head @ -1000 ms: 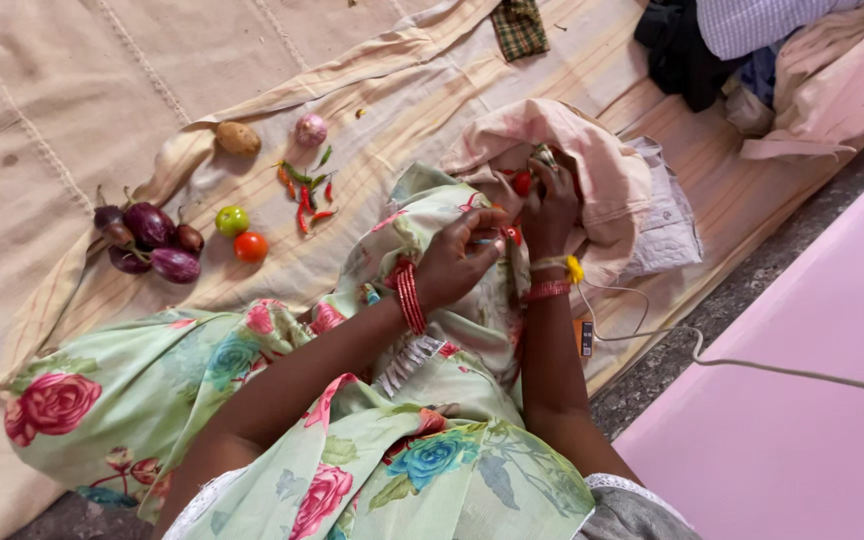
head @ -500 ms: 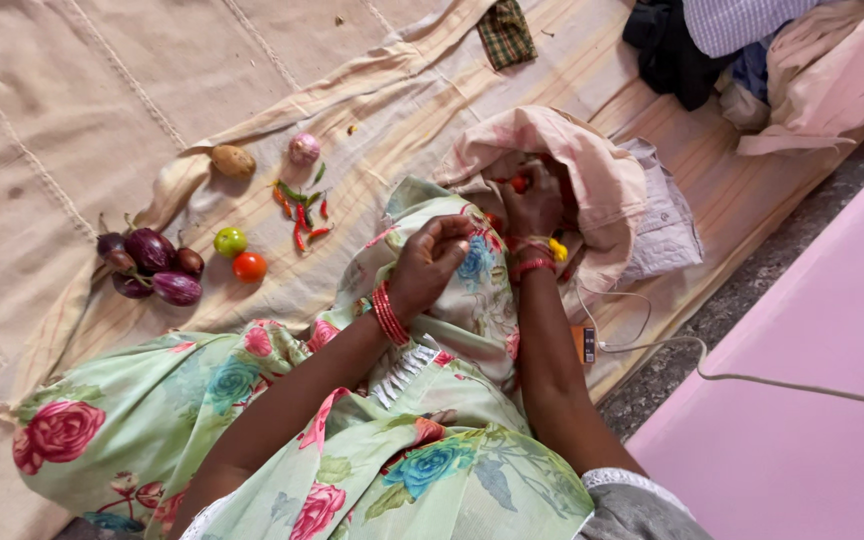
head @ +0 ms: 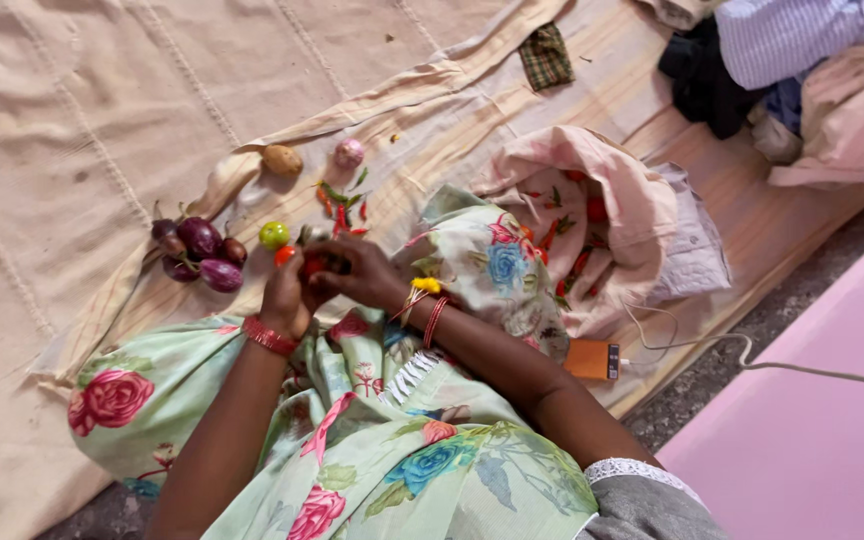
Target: The person picks up a small tomato, pulls the green stem off by hand, and sets it back down on a cloth spread over the floor among eggplants, garlic, and chilies.
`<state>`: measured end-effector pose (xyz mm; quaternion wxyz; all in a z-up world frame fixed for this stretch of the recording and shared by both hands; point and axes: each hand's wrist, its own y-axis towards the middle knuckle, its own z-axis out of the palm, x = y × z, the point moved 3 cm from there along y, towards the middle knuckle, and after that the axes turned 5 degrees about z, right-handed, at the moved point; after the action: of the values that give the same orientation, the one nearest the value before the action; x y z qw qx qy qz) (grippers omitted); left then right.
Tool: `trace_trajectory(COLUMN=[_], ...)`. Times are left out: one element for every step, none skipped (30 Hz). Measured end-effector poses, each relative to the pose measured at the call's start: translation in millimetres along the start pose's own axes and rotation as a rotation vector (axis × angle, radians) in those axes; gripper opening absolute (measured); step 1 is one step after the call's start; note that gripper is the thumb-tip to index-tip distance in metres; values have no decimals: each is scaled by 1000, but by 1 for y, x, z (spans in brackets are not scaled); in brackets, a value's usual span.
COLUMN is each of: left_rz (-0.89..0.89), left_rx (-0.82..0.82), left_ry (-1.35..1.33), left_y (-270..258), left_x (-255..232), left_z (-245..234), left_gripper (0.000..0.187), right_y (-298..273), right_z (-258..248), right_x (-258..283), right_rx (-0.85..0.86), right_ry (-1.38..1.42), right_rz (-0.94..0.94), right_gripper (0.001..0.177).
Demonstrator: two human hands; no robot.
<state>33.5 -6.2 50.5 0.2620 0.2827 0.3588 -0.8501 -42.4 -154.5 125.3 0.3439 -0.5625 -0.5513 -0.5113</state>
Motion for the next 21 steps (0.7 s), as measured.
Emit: trace_trajectory(left_rz=[9,-31,-71,-60,-57,-53,-41,39,119,117,111,121,129,134,136,138,144,131,119,122,125], left_rx=[-7,-59,-110,-121,-94,-68,-80,-169,-257,-330,-404,-429,-454,-479,-455,-429,-451,-455,-459,-470,-458], left_ry=[-5,-28,-53,-53,-125,-200,-204,-160,-116,-43,30,65,101,88,58,28,17,-13,-43,-51,-114], left_y=[-2,-5,-6,-4,-3,-3,0,5,12,18,23,29,35,39,43,46,45,46,46,46,47], left_x=[6,17,29,38,47,53,55,55,50,47,43,39,36,37,38,41,45,47,49,50,52], left_z=[-25,-50,-71,-86,-94,-98,-98,-97,-94,-92,-92,-92,-93,-94,-95,-96,-97,-96,-96,-96,-97], left_gripper=[43,39,35,35,34,33,33,29,29,33,38,39,40,40,39,38,38,36,35,35,32], right_y=[-2,-5,-8,-10,-13,-16,-16,-16,-10,-6,-2,2,2,0,1,2,2,4,5,5,5], right_z=[10,24,38,48,52,53,52,51,49,48,45,40,37,32,34,36,38,38,37,36,36], right_x=[-12,-25,-36,-46,-55,-65,-77,-88,-102,-114,-118,-120,-119,-117,-115,-113,-112,-110,-108,-107,-107], right_rx=[11,81,151,162,154,149,136,128,92,63,17,-29,-51,-74,-47,-24,-1,17,31,41,54], right_ry=[1,-4,-10,-3,-75,-147,-92,-35,107,246,376,505,426,346,350,317,284,285,293,299,300], right_rz=[-5,21,45,38,8,-22,48,119,281,451,405,357,366,375,380,394,406,407,422,439,441], right_gripper=[44,42,41,41,40,39,33,27,26,25,33,43,50,56,56,44,33,33,31,29,29])
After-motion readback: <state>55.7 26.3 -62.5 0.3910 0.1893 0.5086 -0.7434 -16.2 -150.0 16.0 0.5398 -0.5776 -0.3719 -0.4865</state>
